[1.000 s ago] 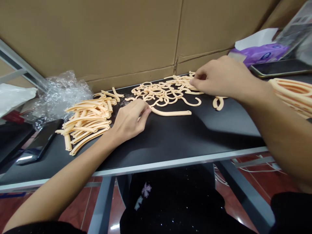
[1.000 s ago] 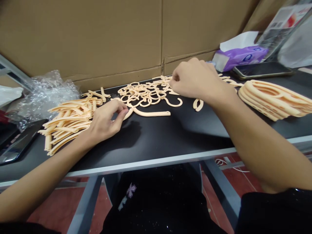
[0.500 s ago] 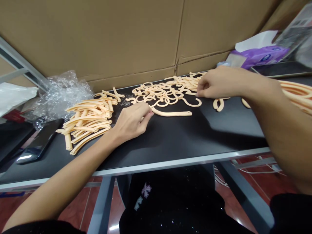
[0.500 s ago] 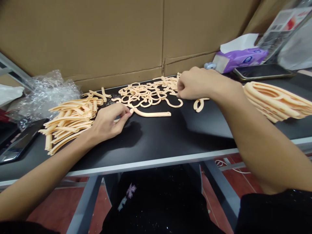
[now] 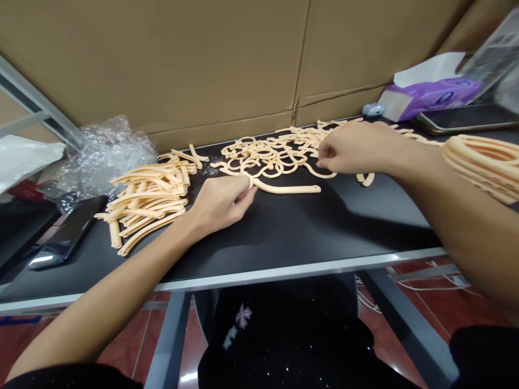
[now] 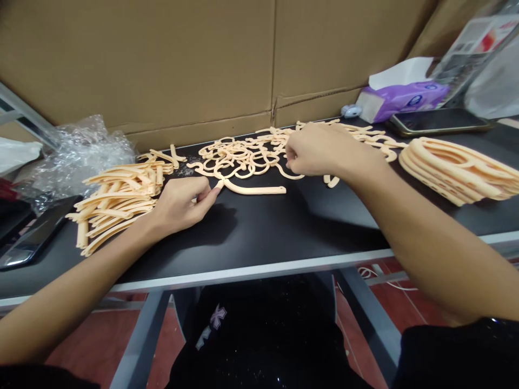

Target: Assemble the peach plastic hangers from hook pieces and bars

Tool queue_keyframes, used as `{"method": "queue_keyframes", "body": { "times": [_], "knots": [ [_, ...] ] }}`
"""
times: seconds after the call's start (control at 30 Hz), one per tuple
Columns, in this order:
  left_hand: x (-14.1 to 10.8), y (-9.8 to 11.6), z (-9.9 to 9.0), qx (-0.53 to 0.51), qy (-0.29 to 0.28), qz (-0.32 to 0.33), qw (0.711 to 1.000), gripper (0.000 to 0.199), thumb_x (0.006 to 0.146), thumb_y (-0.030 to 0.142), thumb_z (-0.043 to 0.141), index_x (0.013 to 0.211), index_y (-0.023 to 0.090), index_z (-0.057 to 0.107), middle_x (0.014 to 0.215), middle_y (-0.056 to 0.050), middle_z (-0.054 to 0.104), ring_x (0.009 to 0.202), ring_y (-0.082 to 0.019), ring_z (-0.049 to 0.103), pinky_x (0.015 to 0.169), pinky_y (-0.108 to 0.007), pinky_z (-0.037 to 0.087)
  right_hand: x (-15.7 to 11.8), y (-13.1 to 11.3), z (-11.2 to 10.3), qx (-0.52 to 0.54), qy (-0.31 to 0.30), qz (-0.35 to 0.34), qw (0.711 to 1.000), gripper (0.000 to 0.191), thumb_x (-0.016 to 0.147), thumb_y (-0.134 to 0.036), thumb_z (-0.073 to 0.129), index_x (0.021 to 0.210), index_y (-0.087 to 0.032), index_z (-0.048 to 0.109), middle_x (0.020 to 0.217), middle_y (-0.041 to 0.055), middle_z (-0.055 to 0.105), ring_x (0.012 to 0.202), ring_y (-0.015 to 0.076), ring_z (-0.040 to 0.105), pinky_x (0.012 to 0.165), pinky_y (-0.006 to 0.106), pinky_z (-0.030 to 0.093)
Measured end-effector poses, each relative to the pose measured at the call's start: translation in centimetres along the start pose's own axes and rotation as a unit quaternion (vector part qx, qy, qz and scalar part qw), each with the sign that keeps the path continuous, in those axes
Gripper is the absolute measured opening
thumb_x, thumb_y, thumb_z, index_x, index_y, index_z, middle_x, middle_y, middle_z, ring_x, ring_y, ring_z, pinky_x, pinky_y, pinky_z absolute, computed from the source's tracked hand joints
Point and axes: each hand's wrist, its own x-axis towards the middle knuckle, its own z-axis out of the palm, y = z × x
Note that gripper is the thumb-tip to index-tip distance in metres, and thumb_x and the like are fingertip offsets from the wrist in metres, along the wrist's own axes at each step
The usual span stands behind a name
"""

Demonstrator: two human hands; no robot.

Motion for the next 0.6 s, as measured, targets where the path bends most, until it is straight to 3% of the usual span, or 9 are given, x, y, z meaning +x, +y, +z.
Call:
{"method": "queue_keyframes", "body": {
  "times": [0.1,0.23,0.3,0.43,0.5,0.6],
  "knots": [
    [-0.1,-0.1,0.0,0.014,-0.013,-0.020,1.000,0.039,0.099,0.024,0.047,0.064,0.022,0.030,0.053,0.005,0.036,0.047,-0.010,0.034,0.053,-0.028,0.025,-0.3,-3.6,-0.4,-0.083,-0.022,0.020,0.996,0.014,0.079,-0.023,0.065,0.067,-0.021,0.070,0.068,0.0082,0.067,0.071,0.0258,0.060,0.066,0.035,0.034],
    [-0.1,-1.4,-1.1,0.065,0.006,-0.067,0.996,0.044,0.097,0.030,0.048,0.059,0.022,0.027,0.051,0.003,0.037,0.048,-0.012,0.036,0.054,-0.029,0.028,-0.6,-6.7,-0.6,-0.068,0.003,-0.025,0.997,0.016,0.087,-0.023,0.057,0.079,-0.021,0.071,0.086,0.0082,0.075,0.079,0.0253,0.063,0.063,0.033,0.029],
    [0.2,-2.7,-2.6,0.119,0.037,-0.137,0.983,0.046,0.096,0.035,0.052,0.058,0.022,0.030,0.052,0.001,0.042,0.051,-0.014,0.041,0.056,-0.031,0.030,-0.7,-7.2,-0.4,-0.059,0.006,-0.035,0.998,0.017,0.088,-0.024,0.056,0.077,-0.022,0.069,0.085,0.0074,0.075,0.080,0.0251,0.063,0.063,0.033,0.028],
    [0.7,-5.2,-5.9,0.208,0.064,-0.314,0.924,0.035,0.094,0.039,0.058,0.065,0.023,0.049,0.064,-0.002,0.057,0.061,-0.017,0.046,0.062,-0.033,0.036,-0.9,-7.2,-0.2,-0.047,-0.005,-0.036,0.998,0.020,0.089,-0.027,0.054,0.075,-0.022,0.068,0.082,0.0072,0.073,0.074,0.0240,0.062,0.061,0.033,0.028],
    [0.7,-6.1,-7.2,0.232,0.015,-0.374,0.898,0.021,0.089,0.035,0.062,0.073,0.021,0.060,0.071,-0.003,0.061,0.064,-0.017,0.043,0.065,-0.034,0.035,-0.9,-7.2,-0.1,-0.046,-0.015,-0.037,0.998,0.021,0.089,-0.027,0.053,0.076,-0.022,0.069,0.082,0.0076,0.073,0.073,0.0236,0.061,0.061,0.033,0.028],
    [0.4,-6.7,-8.5,0.245,-0.073,-0.403,0.879,0.006,0.078,0.026,0.066,0.074,0.021,0.068,0.068,-0.004,0.061,0.060,-0.016,0.036,0.063,-0.033,0.033,-0.9,-7.4,-0.1,-0.050,-0.025,-0.041,0.998,0.024,0.089,-0.027,0.051,0.079,-0.023,0.072,0.083,0.0084,0.074,0.073,0.0245,0.061,0.061,0.034,0.029]
  ]
}}
